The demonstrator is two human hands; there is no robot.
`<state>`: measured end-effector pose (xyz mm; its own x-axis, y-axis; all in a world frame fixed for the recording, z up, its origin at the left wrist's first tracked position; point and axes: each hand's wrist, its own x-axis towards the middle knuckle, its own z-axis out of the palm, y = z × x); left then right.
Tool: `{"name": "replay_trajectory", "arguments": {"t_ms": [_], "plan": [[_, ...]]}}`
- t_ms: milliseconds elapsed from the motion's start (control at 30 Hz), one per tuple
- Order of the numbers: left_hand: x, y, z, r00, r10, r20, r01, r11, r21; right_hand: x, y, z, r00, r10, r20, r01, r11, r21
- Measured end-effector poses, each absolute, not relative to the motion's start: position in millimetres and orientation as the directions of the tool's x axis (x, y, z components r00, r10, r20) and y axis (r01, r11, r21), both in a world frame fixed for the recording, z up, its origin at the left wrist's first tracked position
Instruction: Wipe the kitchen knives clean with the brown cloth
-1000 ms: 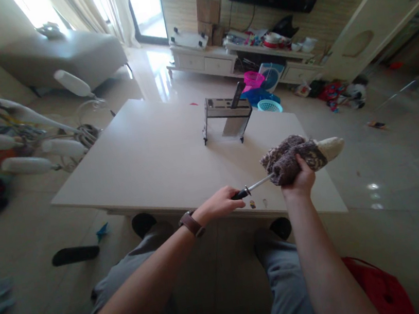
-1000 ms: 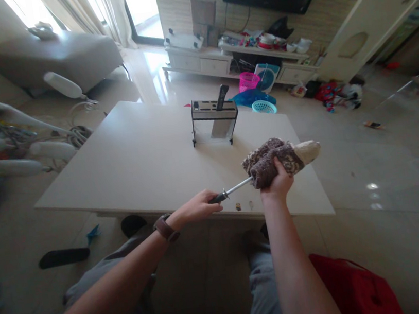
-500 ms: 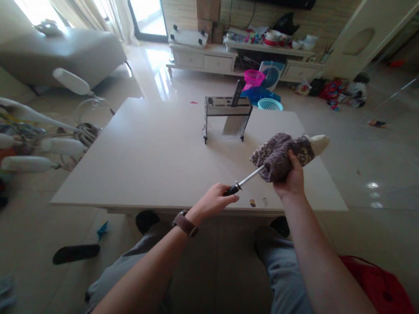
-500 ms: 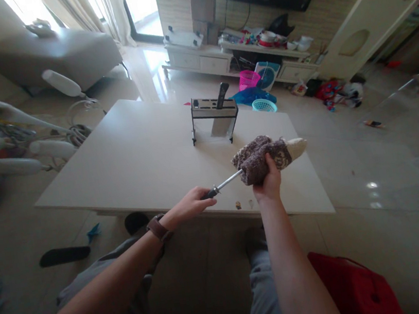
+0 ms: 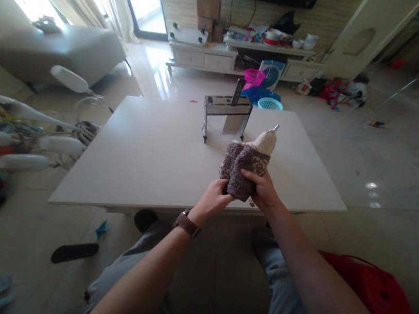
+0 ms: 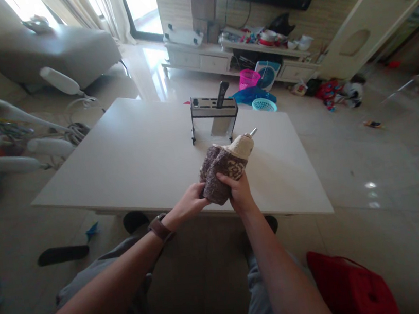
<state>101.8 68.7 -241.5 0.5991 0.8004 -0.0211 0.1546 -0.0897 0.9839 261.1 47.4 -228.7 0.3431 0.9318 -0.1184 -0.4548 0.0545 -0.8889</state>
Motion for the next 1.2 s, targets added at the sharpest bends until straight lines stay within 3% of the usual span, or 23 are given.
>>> {"name": "replay_trajectory", "arguments": {"t_ms": [1200], "plan": [[106.1,66.7,-244.6,0.621,0.783,-0.029,0.187,-0.112,0.976,264.4,50.6,-232.6,0.348,0.925,-0.155,-0.488,0.038,-0.872]]}}
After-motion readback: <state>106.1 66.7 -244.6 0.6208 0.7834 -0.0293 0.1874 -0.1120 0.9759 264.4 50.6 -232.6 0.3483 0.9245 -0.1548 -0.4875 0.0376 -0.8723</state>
